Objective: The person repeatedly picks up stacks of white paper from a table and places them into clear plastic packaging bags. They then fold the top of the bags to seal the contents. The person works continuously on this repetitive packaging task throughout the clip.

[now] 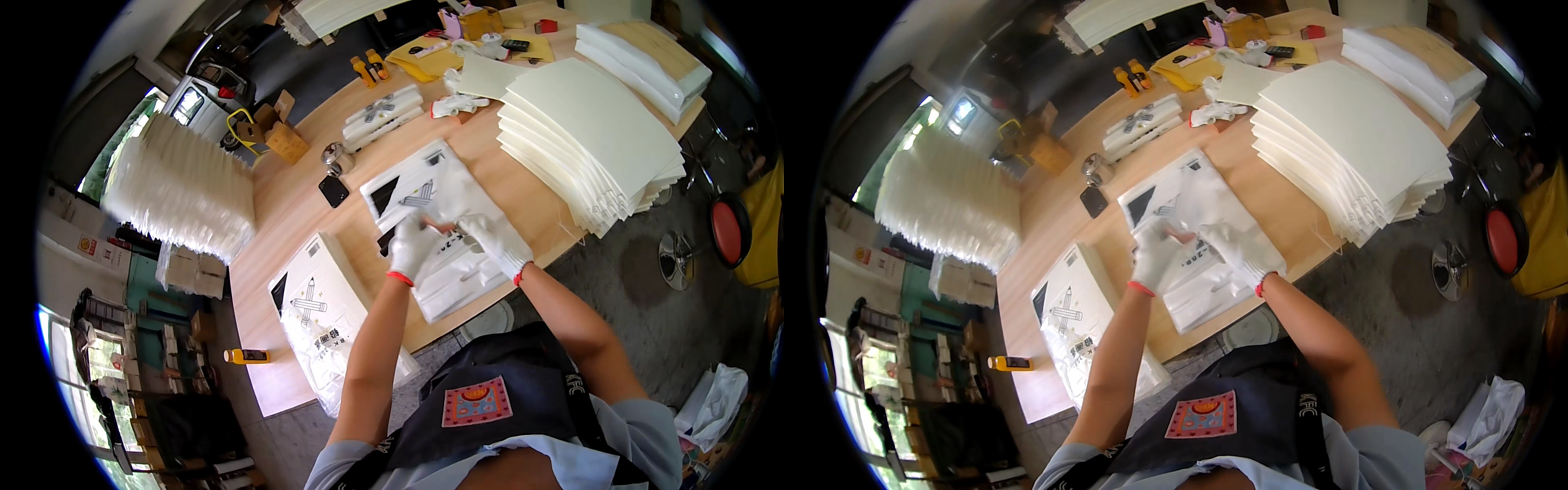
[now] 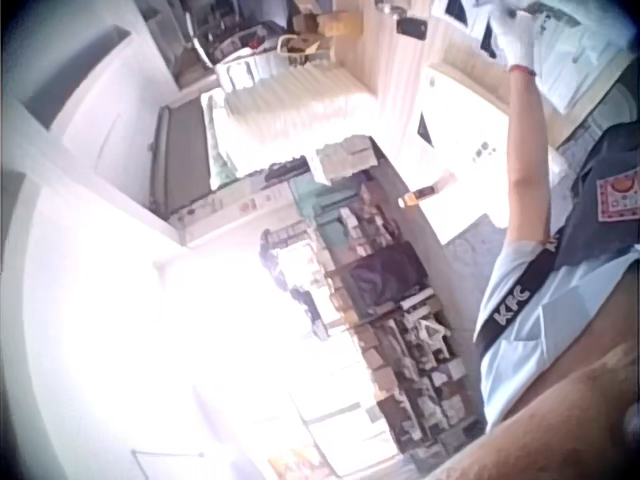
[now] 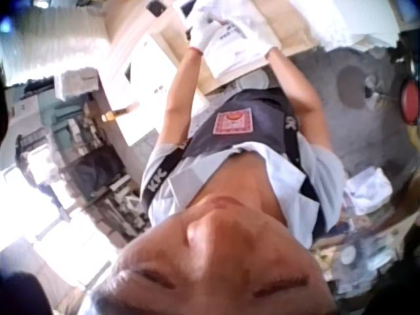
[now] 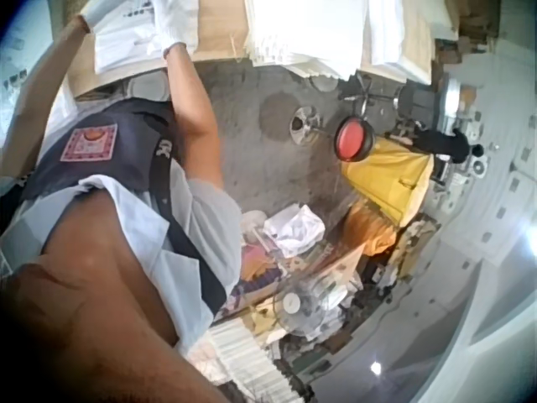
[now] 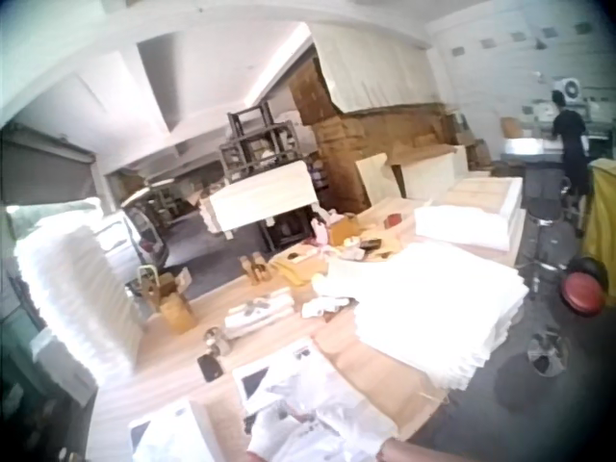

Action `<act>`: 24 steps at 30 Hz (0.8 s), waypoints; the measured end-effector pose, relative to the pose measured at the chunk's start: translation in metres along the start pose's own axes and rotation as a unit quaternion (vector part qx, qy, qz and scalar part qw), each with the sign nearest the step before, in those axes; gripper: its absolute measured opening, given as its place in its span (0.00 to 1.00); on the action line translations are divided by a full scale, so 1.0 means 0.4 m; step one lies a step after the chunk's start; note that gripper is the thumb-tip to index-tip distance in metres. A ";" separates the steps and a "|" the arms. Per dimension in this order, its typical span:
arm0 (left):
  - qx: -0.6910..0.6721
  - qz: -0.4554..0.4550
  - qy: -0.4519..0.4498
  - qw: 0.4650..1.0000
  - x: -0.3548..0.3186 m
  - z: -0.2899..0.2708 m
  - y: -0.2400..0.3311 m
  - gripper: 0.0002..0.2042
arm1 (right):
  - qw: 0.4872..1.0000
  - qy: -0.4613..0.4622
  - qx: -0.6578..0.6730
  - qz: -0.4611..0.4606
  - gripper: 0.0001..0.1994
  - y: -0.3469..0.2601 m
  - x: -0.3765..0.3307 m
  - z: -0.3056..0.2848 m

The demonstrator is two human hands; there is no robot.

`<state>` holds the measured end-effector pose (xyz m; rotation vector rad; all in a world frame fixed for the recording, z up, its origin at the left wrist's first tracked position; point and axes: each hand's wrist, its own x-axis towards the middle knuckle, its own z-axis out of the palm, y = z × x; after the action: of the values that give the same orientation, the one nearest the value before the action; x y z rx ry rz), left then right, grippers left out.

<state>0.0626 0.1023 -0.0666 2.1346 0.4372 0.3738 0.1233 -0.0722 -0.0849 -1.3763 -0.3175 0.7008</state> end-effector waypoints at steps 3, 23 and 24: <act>-0.012 0.078 -0.054 0.995 -0.001 0.044 -0.097 0.09 | 0.999 -0.027 -0.046 0.002 0.17 -0.048 0.002 0.050; 0.033 0.300 -0.108 0.947 -0.196 0.109 0.297 0.17 | 0.803 0.067 -0.562 -0.188 0.12 0.061 0.004 -0.066; 0.002 0.359 -0.081 0.930 -0.229 0.110 0.301 0.17 | 0.802 0.039 -0.573 -0.166 0.12 0.074 0.006 -0.076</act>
<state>0.0198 -0.0339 -0.0004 2.2483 -0.4657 0.5919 0.1351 -0.0933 -0.1198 -2.3978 -0.9990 0.0808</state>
